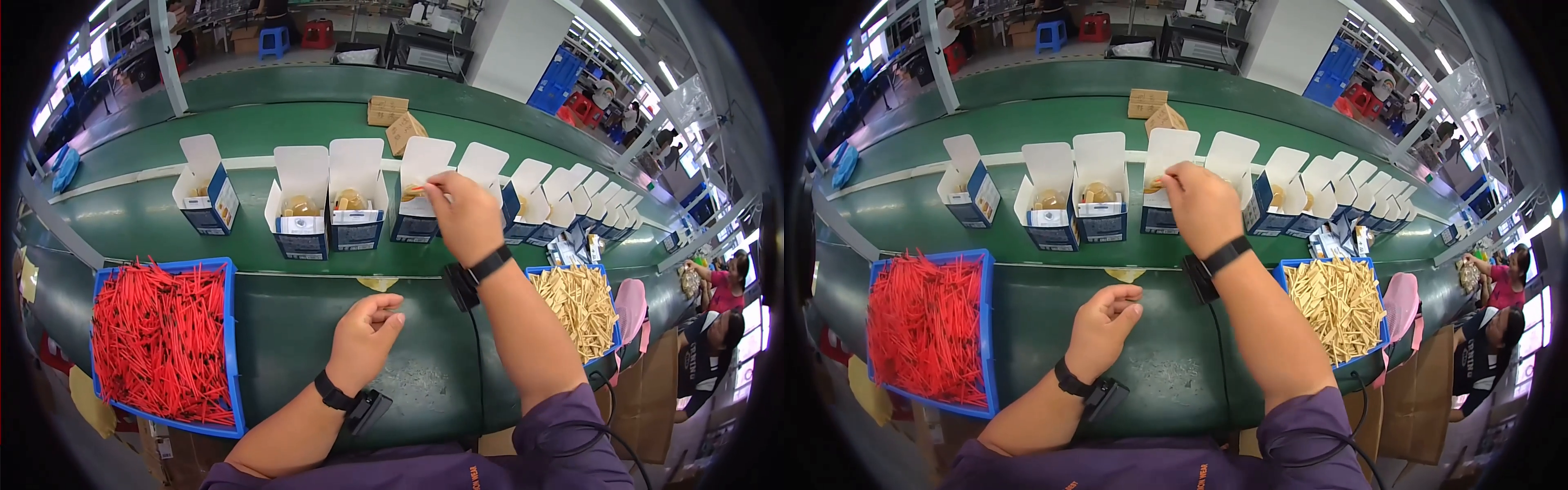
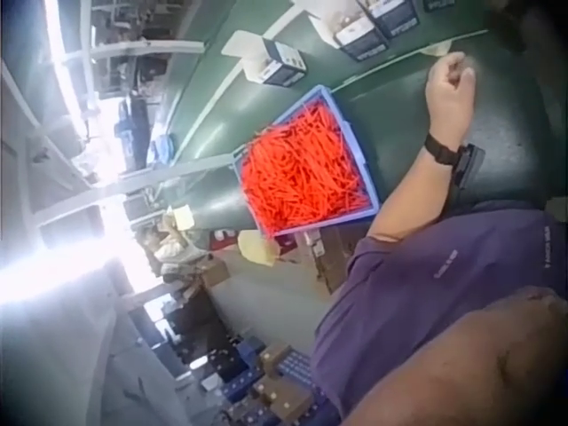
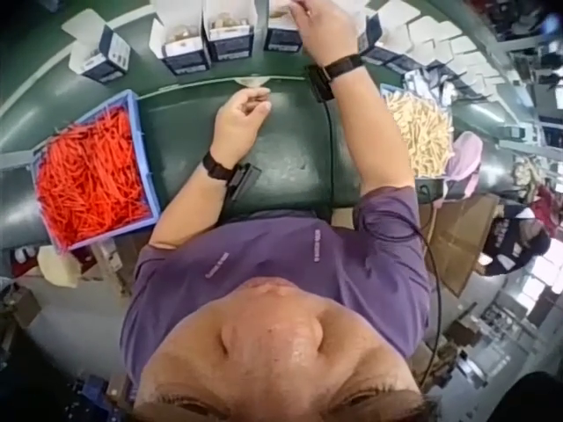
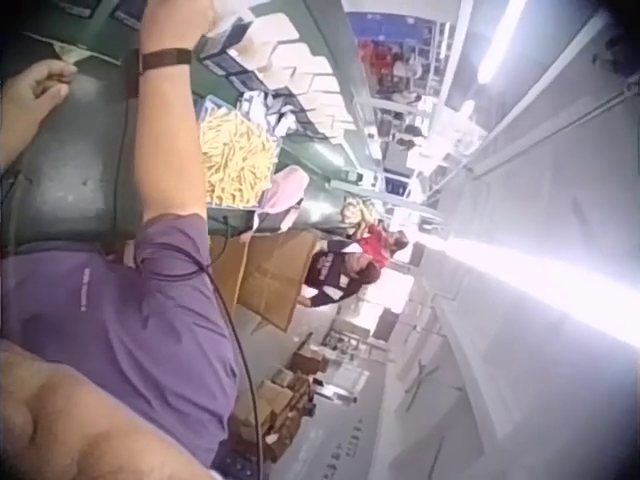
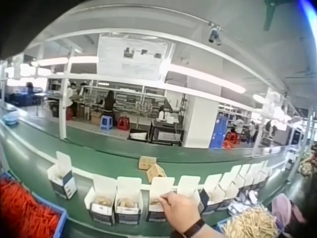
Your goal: The person joins a red stick and a wooden stick together and places the assembly into a box, then adds a small packet. This process is repeated for several boxes on the assembly line.
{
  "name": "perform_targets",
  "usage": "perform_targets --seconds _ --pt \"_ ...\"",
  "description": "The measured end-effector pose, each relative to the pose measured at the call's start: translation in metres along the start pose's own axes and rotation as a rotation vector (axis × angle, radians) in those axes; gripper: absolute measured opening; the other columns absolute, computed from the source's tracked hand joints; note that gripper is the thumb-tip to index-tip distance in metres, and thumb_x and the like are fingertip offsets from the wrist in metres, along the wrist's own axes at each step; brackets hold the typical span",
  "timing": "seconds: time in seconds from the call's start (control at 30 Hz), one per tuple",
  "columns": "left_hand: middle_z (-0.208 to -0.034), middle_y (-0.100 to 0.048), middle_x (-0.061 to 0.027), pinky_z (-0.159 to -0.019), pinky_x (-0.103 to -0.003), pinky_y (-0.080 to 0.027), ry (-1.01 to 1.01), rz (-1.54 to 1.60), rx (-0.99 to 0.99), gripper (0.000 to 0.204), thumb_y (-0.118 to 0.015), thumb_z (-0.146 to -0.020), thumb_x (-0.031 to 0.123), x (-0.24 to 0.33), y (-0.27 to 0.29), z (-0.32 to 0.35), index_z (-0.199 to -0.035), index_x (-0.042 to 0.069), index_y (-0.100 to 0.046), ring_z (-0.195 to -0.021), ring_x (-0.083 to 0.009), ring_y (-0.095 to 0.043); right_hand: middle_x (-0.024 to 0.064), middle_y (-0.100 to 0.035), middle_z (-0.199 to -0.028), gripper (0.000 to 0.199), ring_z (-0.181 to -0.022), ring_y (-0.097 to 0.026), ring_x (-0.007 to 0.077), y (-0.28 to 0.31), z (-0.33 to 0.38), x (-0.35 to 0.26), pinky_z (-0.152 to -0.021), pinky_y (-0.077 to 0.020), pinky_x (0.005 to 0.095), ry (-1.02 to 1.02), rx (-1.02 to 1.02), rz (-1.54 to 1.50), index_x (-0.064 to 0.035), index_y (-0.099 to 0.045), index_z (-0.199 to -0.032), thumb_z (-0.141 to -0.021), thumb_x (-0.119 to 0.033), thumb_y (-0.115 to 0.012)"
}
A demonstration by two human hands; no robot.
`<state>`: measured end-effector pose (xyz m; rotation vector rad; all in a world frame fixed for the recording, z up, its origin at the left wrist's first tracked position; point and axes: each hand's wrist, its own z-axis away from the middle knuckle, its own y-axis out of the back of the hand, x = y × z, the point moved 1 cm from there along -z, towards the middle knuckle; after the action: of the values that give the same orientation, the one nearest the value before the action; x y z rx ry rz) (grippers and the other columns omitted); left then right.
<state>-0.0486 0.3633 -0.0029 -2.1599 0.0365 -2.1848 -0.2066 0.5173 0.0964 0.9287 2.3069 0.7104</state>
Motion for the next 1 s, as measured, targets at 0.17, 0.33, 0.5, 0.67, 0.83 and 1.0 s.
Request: perform_targets --seconds 0.17,0.33,0.5,0.67,0.83,1.0 --pt "-0.106 -0.071 -0.0060 -0.085 -0.025 -0.053 -0.015 -0.021 0.040 0.027 -0.068 -0.096 0.008 -0.005 -0.004 0.000 -0.122 0.000 -0.066 -0.095 -0.0104 -0.066 0.0152 -0.074 -0.091 0.015 -0.082 -0.071 0.0350 -0.030 -0.008 0.007 -0.072 -0.0562 0.0413 -0.014 -0.212 0.042 -0.0052 -0.071 -0.093 -0.095 -0.020 -0.068" --pt "-0.104 -0.071 -0.0053 -0.084 -0.025 -0.052 -0.017 -0.019 0.026 0.024 -0.068 -0.096 0.007 -0.007 -0.007 -0.001 -0.119 0.000 -0.066 -0.093 -0.0100 -0.065 0.0139 -0.073 -0.085 0.016 -0.079 -0.071 0.0341 -0.023 0.003 0.009 -0.069 -0.0558 0.0420 -0.028 -0.193 0.002 -0.0062 -0.070 -0.091 -0.094 -0.022 -0.068" --pt "-0.103 -0.070 -0.0051 -0.083 -0.025 -0.052 0.036 -0.057 0.001 0.022 -0.067 -0.096 0.005 -0.007 -0.009 -0.001 -0.117 0.000 -0.066 -0.093 -0.0100 -0.064 0.0125 -0.071 -0.078 0.015 -0.074 -0.070 0.0336 -0.017 0.032 0.002 -0.066 -0.0555 0.0433 0.007 -0.197 0.037 -0.0082 -0.071 -0.090 -0.092 -0.023 -0.071" --pt "-0.106 -0.070 -0.0066 -0.084 -0.027 -0.053 0.044 0.035 -0.032 0.019 -0.064 -0.097 0.002 -0.017 -0.018 -0.006 -0.116 -0.002 -0.065 -0.095 -0.0128 -0.066 0.0119 -0.070 -0.074 0.014 -0.070 -0.070 0.0324 -0.014 0.044 0.005 -0.063 -0.0553 0.0435 0.046 -0.205 0.069 -0.0103 -0.071 -0.086 -0.088 -0.024 -0.072" --pt "-0.109 -0.069 -0.0085 -0.084 -0.029 -0.054 0.087 0.071 -0.031 0.019 -0.063 -0.098 0.002 -0.018 -0.022 -0.009 -0.116 -0.002 -0.064 -0.098 -0.0158 -0.067 0.0117 -0.069 -0.072 0.015 -0.068 -0.070 0.0321 -0.009 0.041 0.009 -0.061 -0.0552 0.0431 0.043 -0.287 0.075 -0.0113 -0.070 -0.082 -0.088 -0.025 -0.071" --pt "-0.110 -0.069 -0.0090 -0.083 -0.029 -0.055 0.102 0.072 -0.026 0.019 -0.062 -0.099 0.003 -0.018 -0.026 -0.012 -0.116 -0.002 -0.064 -0.098 -0.0164 -0.067 0.0107 -0.070 -0.072 0.013 -0.069 -0.071 0.0314 -0.008 0.043 0.012 -0.061 -0.0560 0.0429 0.088 -0.327 0.050 -0.0124 -0.070 -0.081 -0.088 -0.023 -0.068"
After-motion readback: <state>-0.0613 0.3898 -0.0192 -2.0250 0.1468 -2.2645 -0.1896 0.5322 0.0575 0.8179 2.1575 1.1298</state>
